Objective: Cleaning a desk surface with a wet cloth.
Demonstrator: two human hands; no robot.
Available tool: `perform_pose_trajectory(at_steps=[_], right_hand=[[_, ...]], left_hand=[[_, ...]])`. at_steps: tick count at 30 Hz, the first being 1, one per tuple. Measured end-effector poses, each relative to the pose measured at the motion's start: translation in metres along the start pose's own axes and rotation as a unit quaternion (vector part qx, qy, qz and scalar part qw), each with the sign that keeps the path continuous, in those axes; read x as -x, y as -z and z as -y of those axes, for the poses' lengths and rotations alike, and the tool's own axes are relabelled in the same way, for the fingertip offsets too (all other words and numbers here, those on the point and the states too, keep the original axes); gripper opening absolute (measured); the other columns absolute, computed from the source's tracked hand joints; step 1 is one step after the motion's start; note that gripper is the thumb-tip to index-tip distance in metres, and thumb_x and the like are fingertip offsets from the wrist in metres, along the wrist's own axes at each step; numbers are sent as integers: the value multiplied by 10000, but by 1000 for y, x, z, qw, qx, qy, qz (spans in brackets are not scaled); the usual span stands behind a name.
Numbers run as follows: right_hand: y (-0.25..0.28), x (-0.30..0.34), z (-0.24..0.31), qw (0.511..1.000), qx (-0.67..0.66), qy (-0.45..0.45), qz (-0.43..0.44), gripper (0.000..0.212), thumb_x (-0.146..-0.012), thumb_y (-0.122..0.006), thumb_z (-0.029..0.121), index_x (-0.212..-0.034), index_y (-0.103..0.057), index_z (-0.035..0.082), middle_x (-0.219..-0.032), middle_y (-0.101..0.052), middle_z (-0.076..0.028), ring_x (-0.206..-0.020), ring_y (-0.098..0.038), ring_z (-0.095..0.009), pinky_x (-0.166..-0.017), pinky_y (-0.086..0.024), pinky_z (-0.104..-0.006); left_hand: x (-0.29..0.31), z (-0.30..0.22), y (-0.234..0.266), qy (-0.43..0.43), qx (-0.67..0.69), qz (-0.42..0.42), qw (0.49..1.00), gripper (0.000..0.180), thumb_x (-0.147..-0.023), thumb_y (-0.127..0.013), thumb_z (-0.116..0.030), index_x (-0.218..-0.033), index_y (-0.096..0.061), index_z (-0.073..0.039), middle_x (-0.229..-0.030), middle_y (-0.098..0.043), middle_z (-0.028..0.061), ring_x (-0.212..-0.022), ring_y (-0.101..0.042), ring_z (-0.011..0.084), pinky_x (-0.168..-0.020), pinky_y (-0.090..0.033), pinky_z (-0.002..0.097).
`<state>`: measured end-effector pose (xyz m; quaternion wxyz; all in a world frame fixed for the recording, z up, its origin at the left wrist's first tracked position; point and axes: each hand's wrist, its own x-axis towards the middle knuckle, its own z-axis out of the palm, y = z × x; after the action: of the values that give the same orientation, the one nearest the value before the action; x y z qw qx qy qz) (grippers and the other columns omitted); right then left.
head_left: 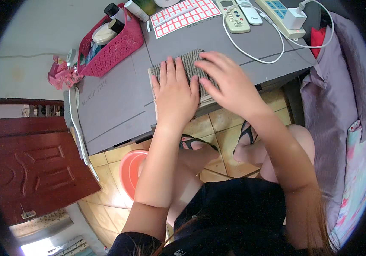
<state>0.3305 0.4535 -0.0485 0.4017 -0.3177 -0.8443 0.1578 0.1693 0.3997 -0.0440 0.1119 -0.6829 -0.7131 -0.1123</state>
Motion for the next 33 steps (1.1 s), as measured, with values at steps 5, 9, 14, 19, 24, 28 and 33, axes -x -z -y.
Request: perform_pose_trajectory(at_steps=[5,9,14,19,24,28,33], right_hand=[[-13,8,7,997,44,38,53,371,-923,-594,230,-1245,-587,45,-1403,-497,-154,-1329,-438,-372,-1123,-340,-487],[-8,4,13,998,39,32,44,388,-931,-587,239,-1261,-570,36,-1409,-485,-172,-1321,-440,-391,-1121,-339,-489],[-3,5,8,999,35,4,30,406,-921,-599,237,-1254,-565,5,-1377,-503,-211,-1296,-457,-403,-1117,-341,-485],[0,-1,6,1000,23,4,14,393,-924,-592,229,-1238,-576,-7,-1350,-528,-213,-1292,-468,-387,-1109,-351,-477],[1,2,3,1000,16,4,15,391,-923,-588,217,-1243,-576,-7,-1349,-531,-208,-1286,-478,-375,-1108,-355,-472],[-2,3,8,1000,6,11,17,379,-921,-591,219,-1233,-579,4,-1345,-537,-198,-1266,-498,-375,-1095,-373,-475],[-5,2,17,1000,-13,27,8,372,-919,-594,220,-1225,-576,10,-1323,-551,-198,-1226,-525,-382,-1083,-390,-478]], left_hand=[[-15,12,-11,17,37,38,998,617,-984,-407,-382,-1469,-368,-3,-1537,-347,205,-1441,-299,353,-1159,-199,563],[-28,20,-16,37,27,32,998,631,-984,-399,-393,-1483,-348,-11,-1542,-344,196,-1447,-289,349,-1159,-198,562],[-18,8,-18,22,-25,16,999,651,-983,-411,-391,-1480,-330,21,-1535,-333,232,-1446,-277,371,-1154,-193,576],[10,-19,1,44,10,44,998,703,-981,-429,-399,-1460,-297,99,-1520,-244,345,-1430,-226,482,-1126,-207,621],[11,-25,15,72,-9,132,989,702,-995,-398,-405,-1474,-252,87,-1507,-234,379,-1428,-218,504,-1117,-246,619],[-2,-10,2,63,10,119,991,769,-966,-440,-447,-1451,-278,127,-1476,-270,406,-1410,-234,525,-1101,-226,651],[-33,21,-11,60,40,89,993,795,-952,-431,-508,-1478,-282,69,-1512,-266,354,-1446,-215,461,-1135,-176,620]])
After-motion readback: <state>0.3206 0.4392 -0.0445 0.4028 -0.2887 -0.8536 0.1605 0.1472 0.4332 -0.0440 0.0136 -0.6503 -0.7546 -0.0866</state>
